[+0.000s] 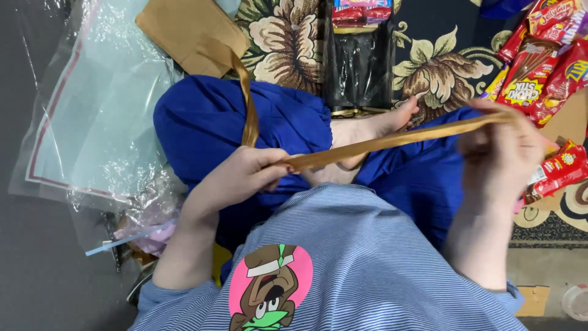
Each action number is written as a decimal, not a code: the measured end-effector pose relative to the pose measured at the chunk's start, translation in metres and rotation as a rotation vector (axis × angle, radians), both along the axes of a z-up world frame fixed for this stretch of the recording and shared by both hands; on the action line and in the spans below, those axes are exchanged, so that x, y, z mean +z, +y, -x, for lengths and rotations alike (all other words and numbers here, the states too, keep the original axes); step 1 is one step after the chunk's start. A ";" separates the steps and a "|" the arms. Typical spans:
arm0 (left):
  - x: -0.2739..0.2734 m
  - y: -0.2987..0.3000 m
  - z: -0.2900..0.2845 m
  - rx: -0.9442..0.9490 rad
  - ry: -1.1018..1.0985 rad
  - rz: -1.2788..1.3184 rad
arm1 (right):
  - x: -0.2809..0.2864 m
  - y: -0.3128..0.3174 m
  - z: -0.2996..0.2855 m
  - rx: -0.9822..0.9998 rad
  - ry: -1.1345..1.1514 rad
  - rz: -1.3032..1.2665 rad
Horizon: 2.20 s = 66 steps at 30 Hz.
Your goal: Wrapping a stack of candy boxes in black plastic film and securing it with a decorative gold ribbon to create a gift bouquet.
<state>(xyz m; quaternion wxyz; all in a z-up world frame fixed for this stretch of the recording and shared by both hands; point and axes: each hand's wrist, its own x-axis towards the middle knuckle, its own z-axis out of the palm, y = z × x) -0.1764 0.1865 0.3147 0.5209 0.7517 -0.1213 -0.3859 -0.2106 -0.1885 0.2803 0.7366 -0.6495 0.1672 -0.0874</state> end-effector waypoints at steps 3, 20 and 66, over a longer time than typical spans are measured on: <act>-0.003 0.035 0.002 0.061 -0.053 -0.115 | -0.042 -0.101 0.019 -0.370 0.115 -0.059; -0.115 -0.037 -0.064 -0.114 -0.175 -0.410 | -0.104 0.033 -0.015 0.923 0.305 0.410; -0.293 -0.099 -0.177 0.097 -0.430 -0.641 | -0.247 -0.082 -0.146 0.857 1.000 1.272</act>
